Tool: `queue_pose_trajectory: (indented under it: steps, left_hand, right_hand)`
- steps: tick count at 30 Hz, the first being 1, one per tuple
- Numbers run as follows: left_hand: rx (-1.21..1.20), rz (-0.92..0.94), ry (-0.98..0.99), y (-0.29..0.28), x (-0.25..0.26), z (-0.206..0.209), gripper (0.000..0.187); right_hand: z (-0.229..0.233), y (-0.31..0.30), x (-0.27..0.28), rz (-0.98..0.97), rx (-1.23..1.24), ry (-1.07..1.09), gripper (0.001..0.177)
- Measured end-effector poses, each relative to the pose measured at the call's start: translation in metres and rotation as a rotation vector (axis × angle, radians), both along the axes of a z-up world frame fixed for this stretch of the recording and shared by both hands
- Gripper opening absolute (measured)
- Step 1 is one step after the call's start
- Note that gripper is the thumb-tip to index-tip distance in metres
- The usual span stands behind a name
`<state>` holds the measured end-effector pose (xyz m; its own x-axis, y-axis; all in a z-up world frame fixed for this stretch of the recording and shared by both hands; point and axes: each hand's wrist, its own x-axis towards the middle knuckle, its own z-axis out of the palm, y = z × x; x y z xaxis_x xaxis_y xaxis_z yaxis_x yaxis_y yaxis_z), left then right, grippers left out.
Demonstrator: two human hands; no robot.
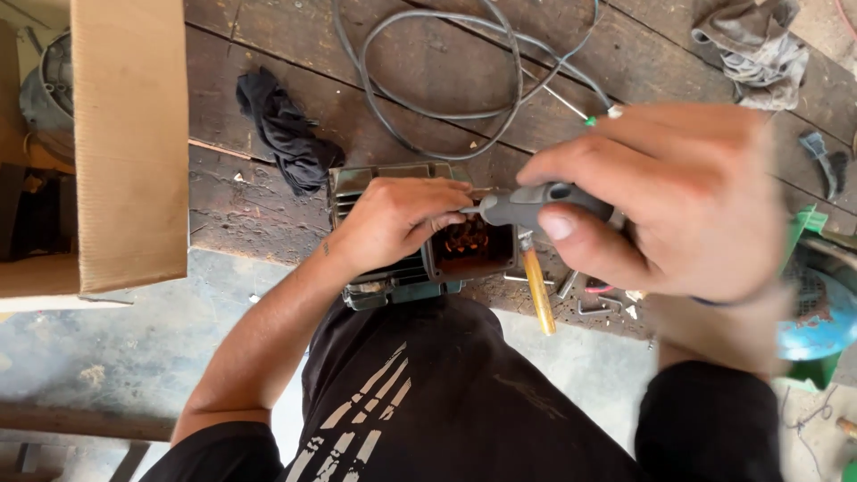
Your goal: Disassembling an electric motor using various hand tools to access internal windings and components.
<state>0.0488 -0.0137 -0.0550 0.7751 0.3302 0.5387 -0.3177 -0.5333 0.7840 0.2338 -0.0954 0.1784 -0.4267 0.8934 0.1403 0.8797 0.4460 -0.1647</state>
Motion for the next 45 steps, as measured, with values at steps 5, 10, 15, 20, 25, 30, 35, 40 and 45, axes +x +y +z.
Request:
queue_pose_trajectory:
  steps: [5,10,15,20,25,30,35,40,45]
  left_hand:
    - [0.022,-0.017,-0.011,0.004,0.000,0.003,0.016]
    - [0.015,-0.085,-0.015,0.008,0.003,0.007,0.041]
    - [0.139,-0.118,0.053,0.022,0.001,0.024,0.027]
    - [0.131,-0.083,0.084,0.020,-0.002,0.031,0.016]
    - [0.127,-0.153,0.114,0.022,-0.001,0.032,0.016]
    - [0.150,-0.094,0.059,0.017,0.002,0.029,0.018]
    - [0.128,-0.152,0.055,0.020,0.000,0.032,0.022]
    - [0.087,-0.302,-0.014,0.021,-0.001,0.046,0.038]
    - [0.122,-0.001,-0.039,0.012,0.003,0.028,0.013]
  right_hand:
    - [0.030,-0.015,-0.008,-0.079,-0.201,-0.554,0.039]
    - [0.043,-0.006,-0.012,0.248,-0.342,-0.516,0.033]
    - [0.041,0.005,-0.011,0.237,-0.265,-0.331,0.054]
    - [0.028,-0.005,-0.022,-0.017,-0.250,-0.661,0.057]
    - [0.038,-0.004,-0.019,0.408,-0.103,-0.658,0.024]
    - [0.035,-0.014,-0.033,-0.109,-0.229,-0.735,0.089]
    - [0.039,-0.014,-0.028,0.063,-0.314,-0.858,0.019]
    - [0.040,-0.002,-0.025,0.426,-0.196,-0.581,0.011]
    - [0.043,-0.011,-0.028,0.002,0.011,-0.900,0.102]
